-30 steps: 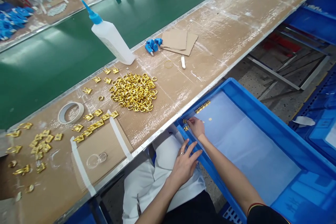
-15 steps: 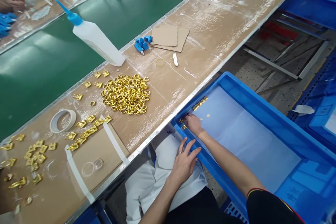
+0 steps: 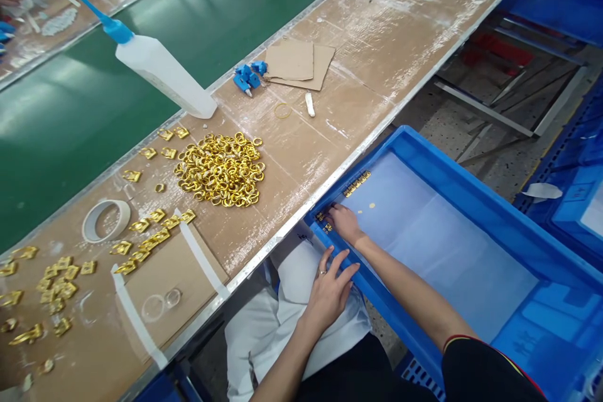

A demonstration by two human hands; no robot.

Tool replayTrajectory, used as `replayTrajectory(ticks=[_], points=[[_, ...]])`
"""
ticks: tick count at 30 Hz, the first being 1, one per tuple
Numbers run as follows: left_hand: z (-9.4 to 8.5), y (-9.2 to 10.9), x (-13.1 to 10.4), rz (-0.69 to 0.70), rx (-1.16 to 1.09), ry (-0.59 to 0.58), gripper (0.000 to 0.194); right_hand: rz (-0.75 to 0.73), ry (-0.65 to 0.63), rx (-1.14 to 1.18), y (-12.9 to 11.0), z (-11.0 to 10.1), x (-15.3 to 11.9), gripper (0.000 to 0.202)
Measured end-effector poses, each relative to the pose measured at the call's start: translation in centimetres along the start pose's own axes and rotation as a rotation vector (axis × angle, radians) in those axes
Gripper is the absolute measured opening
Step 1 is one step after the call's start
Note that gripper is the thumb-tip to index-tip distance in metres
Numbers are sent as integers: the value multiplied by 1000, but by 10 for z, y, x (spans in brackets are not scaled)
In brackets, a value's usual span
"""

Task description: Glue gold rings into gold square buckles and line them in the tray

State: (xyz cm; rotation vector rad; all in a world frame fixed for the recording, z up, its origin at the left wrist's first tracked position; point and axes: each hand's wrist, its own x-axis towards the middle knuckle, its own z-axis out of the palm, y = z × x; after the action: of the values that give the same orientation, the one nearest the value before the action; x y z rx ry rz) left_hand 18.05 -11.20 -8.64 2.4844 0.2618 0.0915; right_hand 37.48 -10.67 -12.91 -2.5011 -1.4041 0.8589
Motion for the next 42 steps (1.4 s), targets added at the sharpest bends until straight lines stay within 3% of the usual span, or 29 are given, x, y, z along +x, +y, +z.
replayTrajectory(ticks=[8, 15, 20, 29, 42], points=[[-2, 0, 0, 6, -1, 5, 43, -242, -74, -29, 22, -11, -14, 32], [-2, 0, 0, -4, -9, -14, 44, -262, -74, -57, 16, -3, -16, 22], [-2, -1, 0, -3, -2, -20, 45, -166, 11, -35, 16, 1, -20, 14], [-2, -1, -1, -9, -18, -34, 45, 108, 232, 73, 12, 5, -12, 24], [-2, -2, 0, -9, -37, -50, 45, 204, 172, 84, -2, 9, -3, 14]])
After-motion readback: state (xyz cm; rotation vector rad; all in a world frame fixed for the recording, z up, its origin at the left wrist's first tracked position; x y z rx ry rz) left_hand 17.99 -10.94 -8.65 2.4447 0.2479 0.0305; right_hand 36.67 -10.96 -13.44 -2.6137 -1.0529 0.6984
